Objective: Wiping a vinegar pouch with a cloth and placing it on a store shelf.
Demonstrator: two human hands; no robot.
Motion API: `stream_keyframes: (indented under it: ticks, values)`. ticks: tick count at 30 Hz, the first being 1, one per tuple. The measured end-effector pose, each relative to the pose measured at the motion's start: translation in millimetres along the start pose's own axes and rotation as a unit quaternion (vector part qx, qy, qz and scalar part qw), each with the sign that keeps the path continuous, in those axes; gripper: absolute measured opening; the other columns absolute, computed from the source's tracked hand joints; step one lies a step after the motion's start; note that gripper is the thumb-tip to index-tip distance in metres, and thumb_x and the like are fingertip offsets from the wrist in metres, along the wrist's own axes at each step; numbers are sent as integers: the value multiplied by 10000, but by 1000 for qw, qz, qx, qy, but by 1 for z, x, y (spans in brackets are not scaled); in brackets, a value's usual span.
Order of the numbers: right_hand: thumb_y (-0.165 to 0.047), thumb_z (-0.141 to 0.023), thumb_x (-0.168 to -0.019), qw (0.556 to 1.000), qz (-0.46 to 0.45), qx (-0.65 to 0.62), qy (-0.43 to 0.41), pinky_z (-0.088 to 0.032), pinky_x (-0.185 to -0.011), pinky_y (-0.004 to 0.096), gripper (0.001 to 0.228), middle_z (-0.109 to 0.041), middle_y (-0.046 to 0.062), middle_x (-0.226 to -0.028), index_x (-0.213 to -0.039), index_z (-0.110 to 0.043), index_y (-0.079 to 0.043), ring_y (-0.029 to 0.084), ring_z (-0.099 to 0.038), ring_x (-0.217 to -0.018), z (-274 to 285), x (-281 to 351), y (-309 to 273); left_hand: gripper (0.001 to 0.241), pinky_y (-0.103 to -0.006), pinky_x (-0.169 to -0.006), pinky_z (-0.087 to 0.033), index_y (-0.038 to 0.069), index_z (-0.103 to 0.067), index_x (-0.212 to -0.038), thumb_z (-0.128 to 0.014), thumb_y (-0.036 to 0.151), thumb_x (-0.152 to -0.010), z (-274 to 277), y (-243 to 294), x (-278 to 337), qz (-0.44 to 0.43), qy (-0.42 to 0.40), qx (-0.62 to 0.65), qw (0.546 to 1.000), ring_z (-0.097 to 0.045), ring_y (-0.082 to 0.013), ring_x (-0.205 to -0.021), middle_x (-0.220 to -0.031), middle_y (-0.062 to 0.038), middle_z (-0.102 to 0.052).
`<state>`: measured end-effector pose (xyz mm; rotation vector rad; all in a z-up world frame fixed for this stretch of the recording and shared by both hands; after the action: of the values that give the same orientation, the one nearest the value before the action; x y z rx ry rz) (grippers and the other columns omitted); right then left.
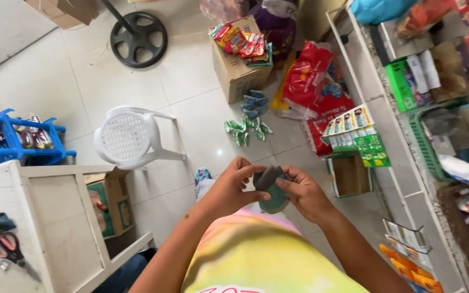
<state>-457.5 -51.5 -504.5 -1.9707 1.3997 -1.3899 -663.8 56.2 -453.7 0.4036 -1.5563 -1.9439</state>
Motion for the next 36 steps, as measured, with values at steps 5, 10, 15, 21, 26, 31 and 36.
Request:
stream_keyframes:
  ticks: [5,10,15,21,26,31,36]
  values:
    - [-147,-609,-997,998,-21,59,30,-535,-871,325,217,-706,22,-1051,-1180,-662,-42,128,-643,-963,-53,-85,38,411,-336,-818,-532,54,-683,-1005,-917,263,-739,72,-86,3,-39,58,-4,998,-552,-226,-1027,-1168,-93,-519]
    - [-140,-606,-988,987,28,123,96,-505,-910,291,245,-708,7,-1057,-1199,-690,-46,100,-623,-983,-102,-135,49,338,-332,-726,-528,65,-670,-909,-875,304,-783,154,-100,-26,-9,-14,-72,997,-630,-194,-829,-982,-47,-657]
    - [-136,-575,-988,968,48,-194,152,-503,-873,350,212,-682,45,-1070,-1181,-614,-60,154,-635,-971,-116,-143,59,438,-341,-558,-376,30,-573,-755,-859,316,-924,163,-152,-75,201,-174,24,964,-426,-109,-657,-679,-3,-481]
    - [-167,-651,-1015,941,71,-282,173,-506,-927,391,236,-652,59,-1117,-1207,-548,-76,194,-635,-1030,-55,-163,76,340,-243,-705,-459,91,-544,-990,-839,217,-879,128,-153,-143,154,-133,307,930,-504,-38,-822,-876,63,-547]
    - [-284,-689,-927,950,107,-275,105,-518,-928,406,528,-654,70,-1199,-1377,-469,-114,201,-651,-1105,-20,-209,34,263,-265,-724,-472,59,-596,-1052,-776,204,-926,106,-179,-192,139,-156,200,957,-520,-72,-824,-889,17,-578]
    - [-306,-793,-825,954,159,-236,100,-494,-1027,382,783,-613,18,-1316,-1491,-402,-182,150,-617,-1227,1,-263,37,193,-287,-828,-520,61,-590,-1117,-635,222,-1020,114,-186,-258,128,-226,189,947,-592,-94,-923,-979,-4,-659]
    - [-67,-799,-852,924,126,-257,254,-520,-979,428,477,-671,91,-1188,-1283,-602,-9,232,-643,-1111,24,-329,91,252,-424,-776,-550,61,-547,-1122,-655,259,-1010,124,-229,-346,22,-296,-80,951,-712,-350,-903,-973,-184,-727]
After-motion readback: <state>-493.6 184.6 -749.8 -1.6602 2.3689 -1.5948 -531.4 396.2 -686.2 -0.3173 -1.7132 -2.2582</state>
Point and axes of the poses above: each hand's wrist, its own x-axis away from the middle knuckle, its own z-axis out of the back of the hand, y = z × x, the point moved 2 cm from there along -x, towards the middle knuckle
